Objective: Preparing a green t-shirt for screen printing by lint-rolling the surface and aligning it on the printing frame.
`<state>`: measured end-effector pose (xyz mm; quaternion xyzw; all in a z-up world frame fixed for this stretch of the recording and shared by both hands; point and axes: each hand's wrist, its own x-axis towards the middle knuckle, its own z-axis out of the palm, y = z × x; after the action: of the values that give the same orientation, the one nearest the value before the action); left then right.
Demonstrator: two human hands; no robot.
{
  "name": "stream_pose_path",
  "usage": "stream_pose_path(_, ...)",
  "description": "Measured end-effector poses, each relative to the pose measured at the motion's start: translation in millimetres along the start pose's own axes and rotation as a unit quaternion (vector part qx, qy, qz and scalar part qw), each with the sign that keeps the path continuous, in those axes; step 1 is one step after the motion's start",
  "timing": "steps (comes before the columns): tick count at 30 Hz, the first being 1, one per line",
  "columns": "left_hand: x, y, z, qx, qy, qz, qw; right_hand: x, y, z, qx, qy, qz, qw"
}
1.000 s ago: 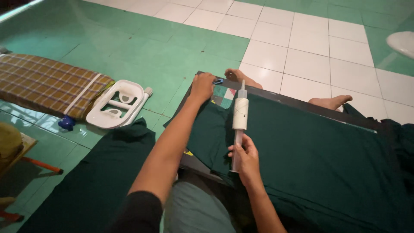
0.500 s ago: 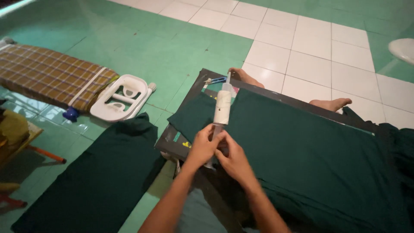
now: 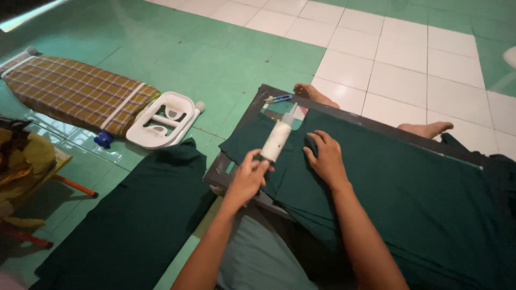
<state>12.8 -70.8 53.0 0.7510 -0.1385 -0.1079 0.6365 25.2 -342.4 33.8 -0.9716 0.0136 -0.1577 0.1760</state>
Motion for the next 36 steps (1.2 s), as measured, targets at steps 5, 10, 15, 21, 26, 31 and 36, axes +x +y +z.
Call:
stream_pose_path(5, -1, 26, 8, 0.240, 0.047, 0.081, 0.966, -1, -4, -1, -0.047, -0.012, 0.025, 0.999)
stream_pose_path(10, 26, -6, 30, 0.380, 0.096, 0.152, 0.907, -3, -1, 6, -0.064, -0.039, 0.035, 0.997)
stream_pose_path(15, 42, -29, 39, 0.576, 0.158, 0.182, 0.781, 1, 6, 12, -0.074, -0.033, 0.025, 0.996)
stream_pose_path(21, 67, -55, 22, 0.506, 0.035, 0.177, 0.844, 1, 8, 14, -0.065, -0.032, 0.030, 0.997)
stream_pose_path(26, 55, -17, 14, 0.476, 0.021, 0.098, 0.873, 0, 4, 10, -0.062, -0.035, 0.029, 0.997)
stream_pose_path(31, 61, -23, 10, 0.447, 0.047, 0.097, 0.888, -1, 2, 6, -0.054, -0.037, 0.030, 0.997)
stream_pose_path(36, 68, -28, 6, 0.507, 0.073, 0.095, 0.853, -1, 1, 5, -0.044, -0.045, 0.036, 0.997)
